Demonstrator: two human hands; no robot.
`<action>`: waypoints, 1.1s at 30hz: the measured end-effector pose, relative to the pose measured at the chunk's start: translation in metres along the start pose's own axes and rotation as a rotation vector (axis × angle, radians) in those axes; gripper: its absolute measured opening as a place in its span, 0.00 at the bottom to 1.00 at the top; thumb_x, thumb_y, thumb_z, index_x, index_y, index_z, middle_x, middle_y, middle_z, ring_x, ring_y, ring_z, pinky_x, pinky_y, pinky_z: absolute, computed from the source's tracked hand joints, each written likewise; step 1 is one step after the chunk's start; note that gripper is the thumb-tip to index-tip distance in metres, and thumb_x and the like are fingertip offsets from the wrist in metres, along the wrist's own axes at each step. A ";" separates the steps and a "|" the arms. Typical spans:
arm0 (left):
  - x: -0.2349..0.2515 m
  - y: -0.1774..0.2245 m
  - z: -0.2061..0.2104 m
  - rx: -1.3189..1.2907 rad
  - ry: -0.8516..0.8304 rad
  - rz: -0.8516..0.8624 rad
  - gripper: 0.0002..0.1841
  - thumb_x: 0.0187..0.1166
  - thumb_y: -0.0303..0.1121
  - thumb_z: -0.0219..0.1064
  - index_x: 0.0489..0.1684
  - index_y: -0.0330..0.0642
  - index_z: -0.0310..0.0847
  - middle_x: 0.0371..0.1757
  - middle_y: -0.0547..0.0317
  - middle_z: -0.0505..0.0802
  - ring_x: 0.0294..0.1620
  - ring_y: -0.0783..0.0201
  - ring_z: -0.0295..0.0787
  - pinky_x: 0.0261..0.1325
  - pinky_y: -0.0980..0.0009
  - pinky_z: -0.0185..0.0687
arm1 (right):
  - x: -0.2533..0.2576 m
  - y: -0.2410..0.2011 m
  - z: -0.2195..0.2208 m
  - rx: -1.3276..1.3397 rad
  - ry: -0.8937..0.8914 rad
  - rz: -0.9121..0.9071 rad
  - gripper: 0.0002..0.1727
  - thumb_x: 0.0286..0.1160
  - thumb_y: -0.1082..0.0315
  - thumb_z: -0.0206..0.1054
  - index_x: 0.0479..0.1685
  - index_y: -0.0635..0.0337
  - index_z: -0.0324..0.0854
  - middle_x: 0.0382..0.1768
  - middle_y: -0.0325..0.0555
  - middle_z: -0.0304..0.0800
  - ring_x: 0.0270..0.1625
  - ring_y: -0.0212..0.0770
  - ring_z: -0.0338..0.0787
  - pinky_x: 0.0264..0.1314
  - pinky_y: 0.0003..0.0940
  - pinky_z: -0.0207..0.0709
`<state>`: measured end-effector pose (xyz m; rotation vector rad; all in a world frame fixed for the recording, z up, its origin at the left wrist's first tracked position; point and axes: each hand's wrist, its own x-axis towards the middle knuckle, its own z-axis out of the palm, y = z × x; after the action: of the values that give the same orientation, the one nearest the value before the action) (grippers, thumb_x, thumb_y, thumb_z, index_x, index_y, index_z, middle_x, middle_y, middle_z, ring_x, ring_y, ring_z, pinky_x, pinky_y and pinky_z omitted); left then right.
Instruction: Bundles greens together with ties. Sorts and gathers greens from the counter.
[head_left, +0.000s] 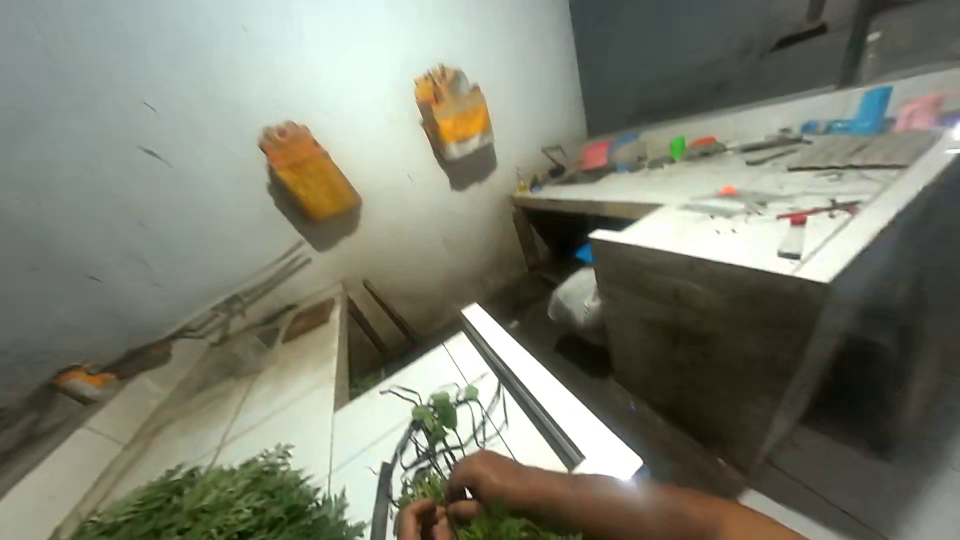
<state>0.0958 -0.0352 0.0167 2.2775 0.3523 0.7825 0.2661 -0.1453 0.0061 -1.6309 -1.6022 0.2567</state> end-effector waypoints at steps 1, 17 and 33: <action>0.000 0.001 0.002 0.046 0.017 0.038 0.17 0.72 0.21 0.69 0.58 0.23 0.77 0.46 0.43 0.92 0.43 0.60 0.93 0.50 0.60 0.92 | 0.000 -0.001 -0.003 -0.005 -0.008 0.006 0.12 0.81 0.60 0.68 0.48 0.58 0.91 0.47 0.51 0.93 0.56 0.50 0.92 0.66 0.58 0.81; 0.012 -0.003 0.003 0.040 -0.018 -0.024 0.09 0.73 0.37 0.75 0.42 0.42 0.91 0.42 0.62 0.93 0.40 0.72 0.92 0.45 0.72 0.93 | 0.014 0.011 -0.013 0.496 -0.126 0.326 0.16 0.85 0.60 0.59 0.38 0.64 0.85 0.36 0.47 0.85 0.40 0.37 0.83 0.47 0.40 0.77; 0.021 0.001 0.014 0.287 -0.032 0.050 0.06 0.76 0.34 0.68 0.35 0.47 0.91 0.37 0.67 0.92 0.38 0.75 0.89 0.44 0.73 0.90 | 0.015 0.011 -0.028 0.349 -0.221 0.376 0.15 0.87 0.60 0.60 0.35 0.57 0.85 0.30 0.42 0.84 0.34 0.35 0.83 0.40 0.39 0.77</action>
<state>0.1204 -0.0336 0.0183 2.5723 0.4165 0.7594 0.2951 -0.1414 0.0232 -1.6543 -1.3014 0.8889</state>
